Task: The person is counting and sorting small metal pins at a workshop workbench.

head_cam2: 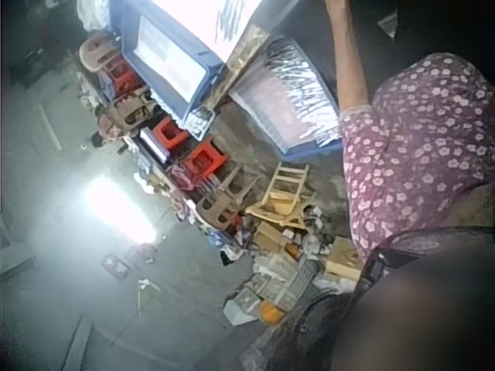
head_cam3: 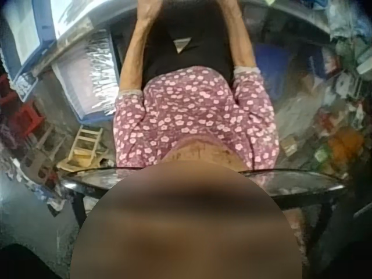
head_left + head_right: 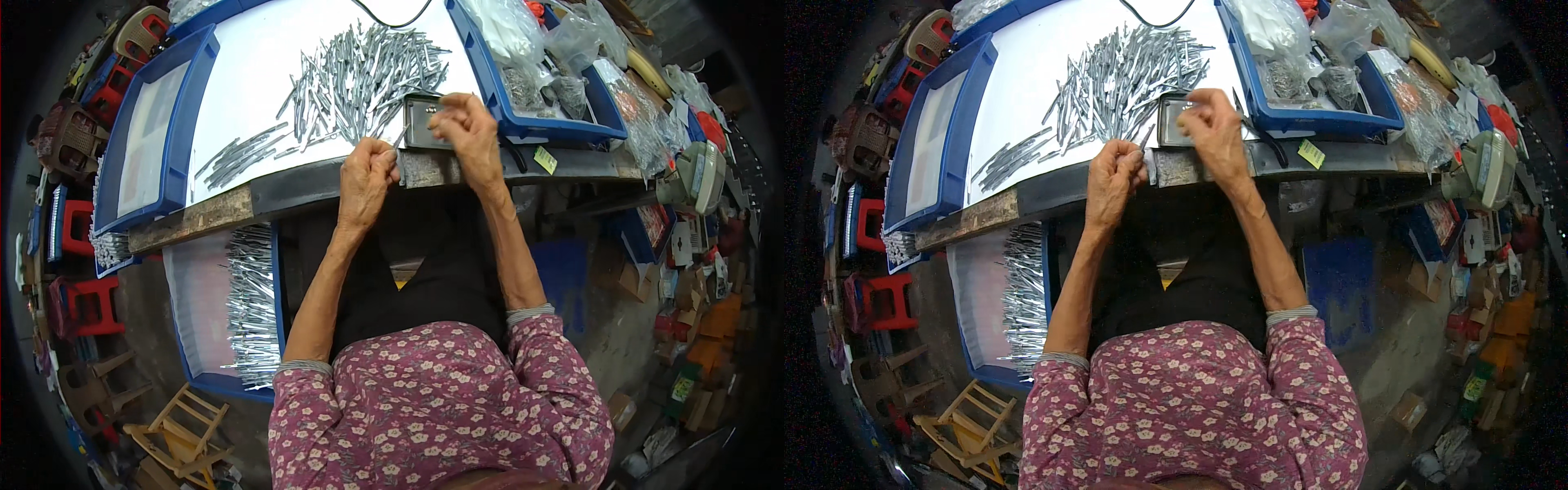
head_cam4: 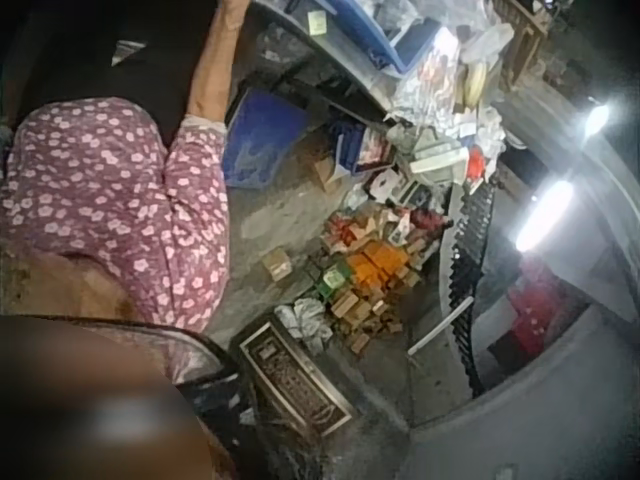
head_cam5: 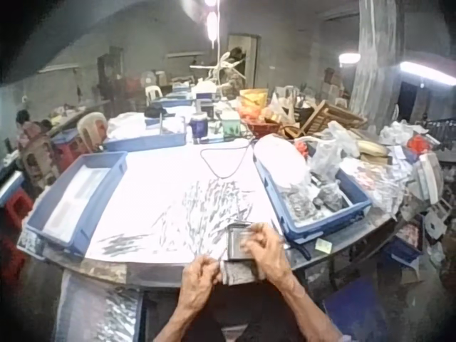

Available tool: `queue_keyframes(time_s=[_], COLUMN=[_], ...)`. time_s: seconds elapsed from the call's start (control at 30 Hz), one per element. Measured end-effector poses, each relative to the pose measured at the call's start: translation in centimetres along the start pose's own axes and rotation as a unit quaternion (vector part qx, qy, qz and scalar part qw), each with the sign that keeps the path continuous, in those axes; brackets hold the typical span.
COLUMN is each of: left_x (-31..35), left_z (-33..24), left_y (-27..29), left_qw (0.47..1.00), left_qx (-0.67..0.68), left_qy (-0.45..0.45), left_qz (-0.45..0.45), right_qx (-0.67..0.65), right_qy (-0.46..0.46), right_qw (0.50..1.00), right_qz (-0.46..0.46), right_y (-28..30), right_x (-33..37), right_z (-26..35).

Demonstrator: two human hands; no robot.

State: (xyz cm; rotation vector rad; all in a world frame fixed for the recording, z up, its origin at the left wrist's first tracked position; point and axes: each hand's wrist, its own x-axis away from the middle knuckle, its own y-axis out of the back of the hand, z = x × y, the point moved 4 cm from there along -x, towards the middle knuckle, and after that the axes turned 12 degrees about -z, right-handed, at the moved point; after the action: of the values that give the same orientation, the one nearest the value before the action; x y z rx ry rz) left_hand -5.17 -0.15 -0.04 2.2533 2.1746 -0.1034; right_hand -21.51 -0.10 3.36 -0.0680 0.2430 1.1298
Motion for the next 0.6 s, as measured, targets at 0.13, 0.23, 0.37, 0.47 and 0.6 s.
queue_keyframes(time_s=[0.13,0.23,0.37,0.47,0.6], left_x=[0.0,-0.2,-0.1,0.1,0.2], left_z=[0.0,0.2,0.0,-0.3,-0.5], left_y=[0.0,0.1,0.2,0.3,0.1], left_qw=[0.998,0.998,1.0,1.0,0.999], left_qx=[0.037,0.029,0.003,-0.019,-0.018], left_qy=[0.047,0.054,0.023,0.013,0.011], left_qz=[0.021,0.021,0.002,-0.009,-0.028], right_qx=[0.093,0.231,0.288,0.328,0.356], right_qy=[0.077,0.115,0.203,0.283,0.306], right_qw=[0.992,0.966,0.936,0.901,0.881], right_qz=[-0.039,-0.021,0.004,0.029,0.061], right_y=[2.7,2.9,1.9,0.9,0.1], right_x=[-1.8,-2.0,-1.7,-1.9,-2.1], right_z=[-1.3,-1.9,-2.2,-2.3,-2.7])
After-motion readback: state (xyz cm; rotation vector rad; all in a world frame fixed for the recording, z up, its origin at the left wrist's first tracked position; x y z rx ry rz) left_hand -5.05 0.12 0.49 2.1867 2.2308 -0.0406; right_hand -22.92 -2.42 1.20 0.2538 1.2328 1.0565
